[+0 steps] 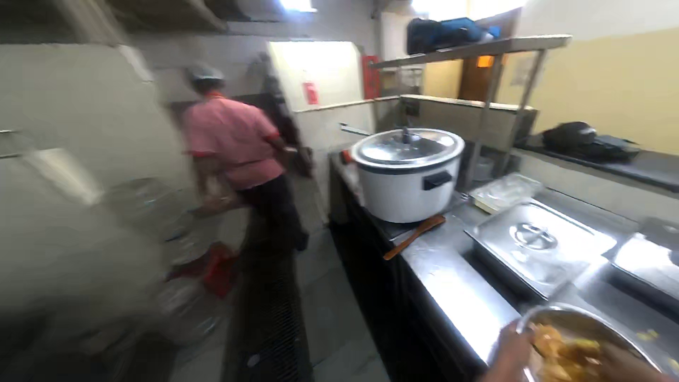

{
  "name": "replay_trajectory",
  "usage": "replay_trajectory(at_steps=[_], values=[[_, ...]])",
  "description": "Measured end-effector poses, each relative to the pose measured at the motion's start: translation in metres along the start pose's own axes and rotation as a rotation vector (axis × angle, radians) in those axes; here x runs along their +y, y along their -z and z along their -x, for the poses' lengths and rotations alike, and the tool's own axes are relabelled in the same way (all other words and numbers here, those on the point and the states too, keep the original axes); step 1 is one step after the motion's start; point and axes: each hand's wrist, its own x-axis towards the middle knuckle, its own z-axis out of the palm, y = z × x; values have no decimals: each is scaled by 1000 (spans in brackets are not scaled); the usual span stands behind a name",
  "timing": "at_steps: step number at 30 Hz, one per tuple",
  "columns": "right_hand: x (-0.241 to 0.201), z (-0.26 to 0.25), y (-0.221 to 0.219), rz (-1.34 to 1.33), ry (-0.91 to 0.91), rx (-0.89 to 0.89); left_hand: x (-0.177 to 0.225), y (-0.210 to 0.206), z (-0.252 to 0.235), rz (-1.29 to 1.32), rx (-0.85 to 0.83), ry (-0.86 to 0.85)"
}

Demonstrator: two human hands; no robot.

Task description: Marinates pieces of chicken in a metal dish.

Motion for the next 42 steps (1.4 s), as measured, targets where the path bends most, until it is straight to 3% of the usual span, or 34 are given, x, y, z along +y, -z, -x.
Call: replay_trajectory(at_steps=[3,6,9,13,16,20,23,26,30,33,36,39,42], values=[[-34,21,3,-362,-131,125,9,4,-10,7,-57,65],[-18,-2,-50,-628,-400,43,10,8,-15,-4,-129,96],[-27,-4,-47,-512,-498,40,13,8,-22,-1,-191,85],[-33,6,-39,-452,-546,336,16,11,-26,-43,-212,101],[-21,7,-49,-262,-614,221,17,13,-22,-53,-218,113],[-7,-13,-12,-257,-461,405,19,14,-23,-51,-230,123],[-34,-34,-51,-130,-385,205,20,12,-24,-92,-226,138],[-47,-24,-81,143,-286,17,24,14,-27,-119,-178,146],[-27,-19,-34,188,-342,148,24,12,-26,-97,-194,145],[-57,-11,-39,283,-221,13,20,11,-27,-94,-178,119],[-43,-28,-50,354,-56,-95,20,10,-29,-134,-185,109],[-11,-16,-28,353,-243,-51,20,9,-27,-144,-129,72],[-17,24,-52,262,-372,-131,19,3,-26,-156,-65,42]])
